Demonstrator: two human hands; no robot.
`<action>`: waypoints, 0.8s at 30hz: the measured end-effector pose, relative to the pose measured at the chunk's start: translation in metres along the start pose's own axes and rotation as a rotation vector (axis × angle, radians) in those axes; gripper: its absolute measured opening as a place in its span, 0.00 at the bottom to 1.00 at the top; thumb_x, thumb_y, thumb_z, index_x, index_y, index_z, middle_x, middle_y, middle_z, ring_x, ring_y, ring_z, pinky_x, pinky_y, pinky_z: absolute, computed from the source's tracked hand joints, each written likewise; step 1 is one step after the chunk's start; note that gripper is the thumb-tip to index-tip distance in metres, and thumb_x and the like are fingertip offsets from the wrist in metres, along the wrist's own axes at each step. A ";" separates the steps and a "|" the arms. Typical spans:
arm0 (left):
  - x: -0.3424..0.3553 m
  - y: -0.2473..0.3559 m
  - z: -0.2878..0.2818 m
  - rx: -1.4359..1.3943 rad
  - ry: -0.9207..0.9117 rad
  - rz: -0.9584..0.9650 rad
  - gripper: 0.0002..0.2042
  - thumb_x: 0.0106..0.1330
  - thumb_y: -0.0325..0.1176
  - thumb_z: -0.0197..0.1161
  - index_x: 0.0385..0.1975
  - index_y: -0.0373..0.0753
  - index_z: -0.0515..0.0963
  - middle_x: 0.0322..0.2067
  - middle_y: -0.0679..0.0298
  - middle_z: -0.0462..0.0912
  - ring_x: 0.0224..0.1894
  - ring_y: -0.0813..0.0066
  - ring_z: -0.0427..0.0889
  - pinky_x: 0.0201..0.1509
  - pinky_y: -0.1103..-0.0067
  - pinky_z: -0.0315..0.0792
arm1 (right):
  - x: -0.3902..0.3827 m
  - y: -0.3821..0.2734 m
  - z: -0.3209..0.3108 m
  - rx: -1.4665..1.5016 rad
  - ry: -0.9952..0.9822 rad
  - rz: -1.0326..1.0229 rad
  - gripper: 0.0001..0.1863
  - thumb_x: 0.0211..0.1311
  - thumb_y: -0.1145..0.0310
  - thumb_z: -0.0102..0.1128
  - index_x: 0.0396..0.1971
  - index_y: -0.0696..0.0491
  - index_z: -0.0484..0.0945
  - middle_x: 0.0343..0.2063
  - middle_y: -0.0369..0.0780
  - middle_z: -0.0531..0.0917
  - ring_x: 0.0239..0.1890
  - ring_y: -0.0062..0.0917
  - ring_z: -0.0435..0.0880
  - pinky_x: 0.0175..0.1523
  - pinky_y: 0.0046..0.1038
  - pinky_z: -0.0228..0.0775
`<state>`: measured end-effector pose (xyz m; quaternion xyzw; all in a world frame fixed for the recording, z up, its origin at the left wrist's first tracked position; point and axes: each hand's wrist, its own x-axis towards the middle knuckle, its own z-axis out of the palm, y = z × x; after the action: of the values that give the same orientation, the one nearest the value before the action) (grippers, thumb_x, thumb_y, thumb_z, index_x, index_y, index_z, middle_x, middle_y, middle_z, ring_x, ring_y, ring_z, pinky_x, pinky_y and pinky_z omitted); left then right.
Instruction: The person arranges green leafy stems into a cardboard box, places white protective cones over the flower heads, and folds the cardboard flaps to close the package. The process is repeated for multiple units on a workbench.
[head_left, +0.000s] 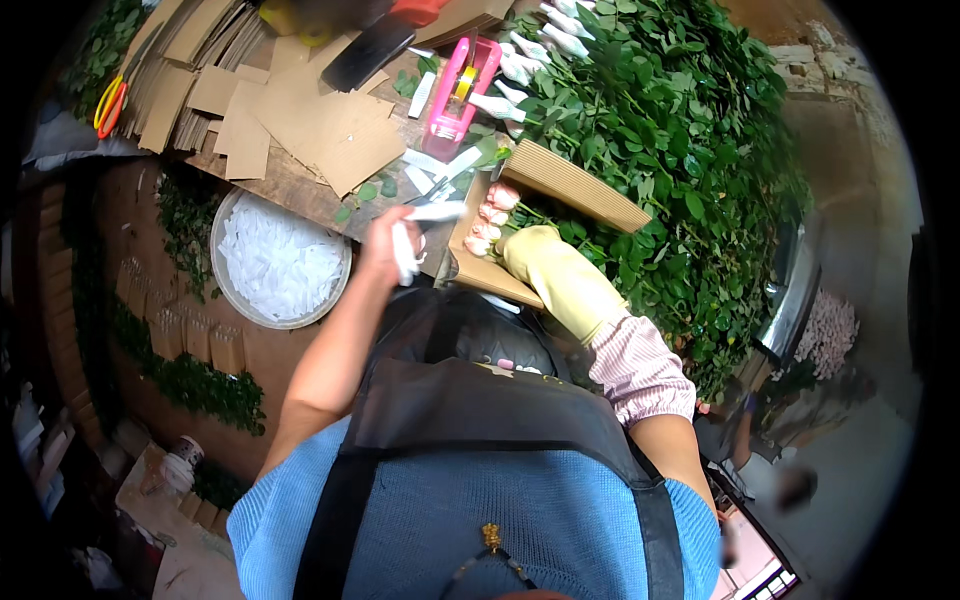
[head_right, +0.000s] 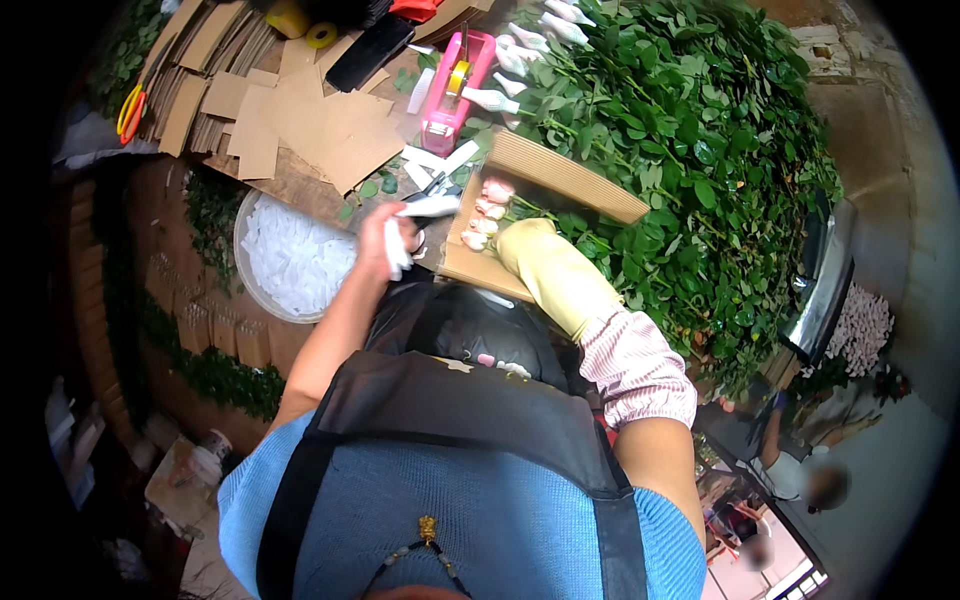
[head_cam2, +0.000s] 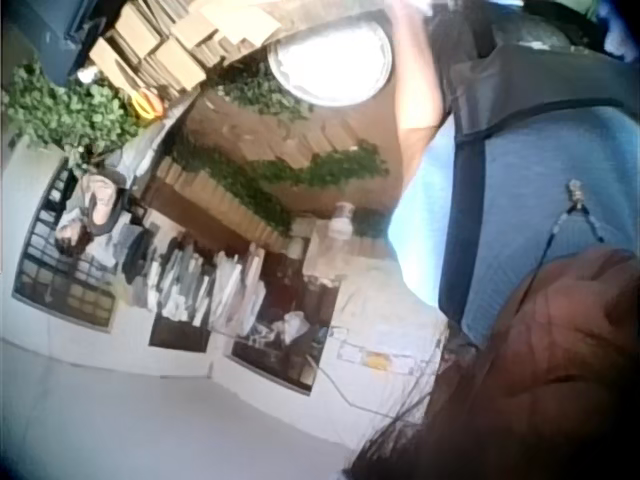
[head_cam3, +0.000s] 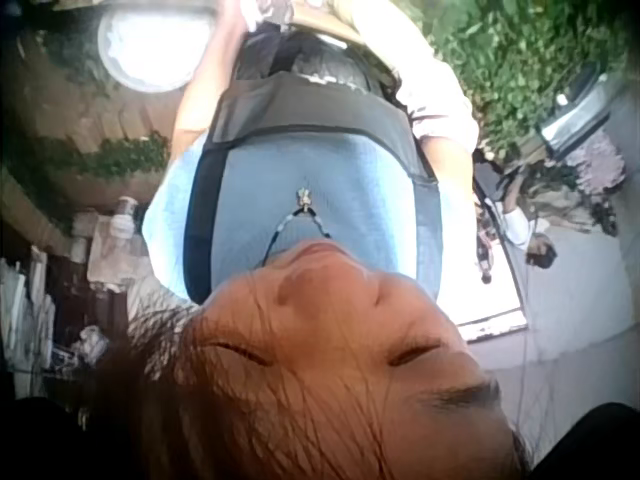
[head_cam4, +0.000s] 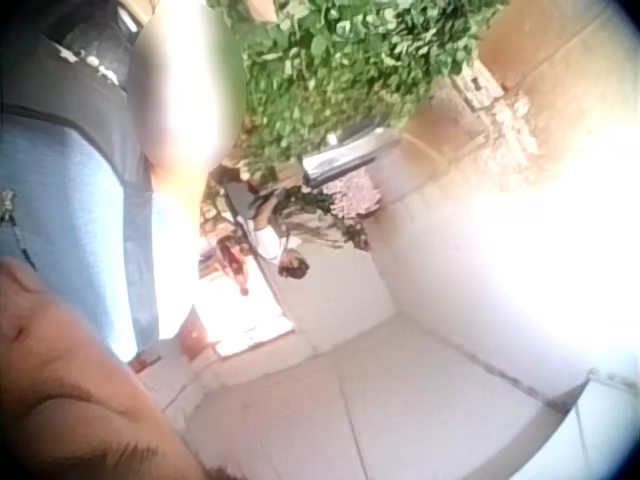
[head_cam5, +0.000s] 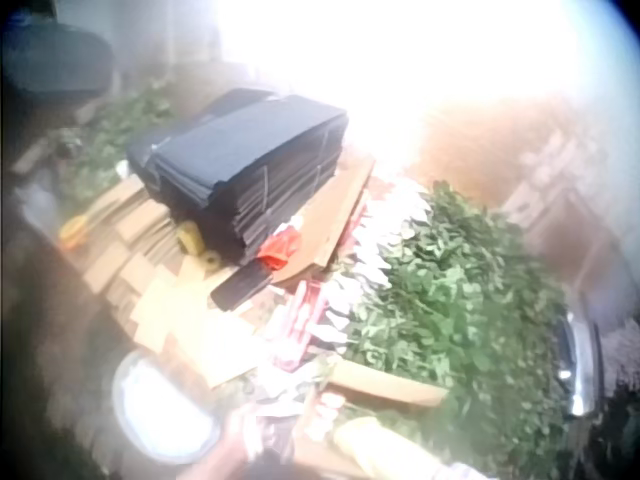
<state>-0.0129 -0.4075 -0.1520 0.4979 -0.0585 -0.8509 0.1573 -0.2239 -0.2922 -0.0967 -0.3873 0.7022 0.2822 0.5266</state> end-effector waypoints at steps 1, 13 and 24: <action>-0.005 0.020 -0.023 0.021 -0.051 0.110 0.06 0.68 0.34 0.64 0.32 0.44 0.74 0.18 0.73 0.70 0.14 0.82 0.63 0.16 0.82 0.59 | -0.014 -0.009 -0.009 0.063 0.002 0.034 0.23 0.76 0.60 0.45 0.58 0.59 0.80 0.56 0.50 0.84 0.60 0.37 0.83 0.65 0.29 0.71; -0.023 0.021 -0.002 1.398 -0.246 0.666 0.28 0.59 0.40 0.78 0.55 0.36 0.73 0.49 0.57 0.79 0.52 0.65 0.81 0.57 0.72 0.76 | -0.008 -0.034 -0.015 0.146 0.036 0.262 0.24 0.72 0.64 0.51 0.64 0.54 0.77 0.61 0.47 0.82 0.63 0.37 0.82 0.65 0.34 0.72; 0.030 -0.011 0.050 1.913 -0.549 0.952 0.48 0.42 0.49 0.86 0.62 0.30 0.70 0.74 0.35 0.51 0.77 0.35 0.51 0.79 0.59 0.54 | -0.082 -0.005 -0.042 0.044 0.125 -0.140 0.19 0.71 0.57 0.56 0.54 0.51 0.83 0.54 0.48 0.85 0.56 0.44 0.85 0.64 0.37 0.74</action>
<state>-0.0723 -0.4095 -0.1553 0.1347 -0.9116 -0.3884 0.0005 -0.2295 -0.3087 -0.0065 -0.4407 0.7111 0.2045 0.5083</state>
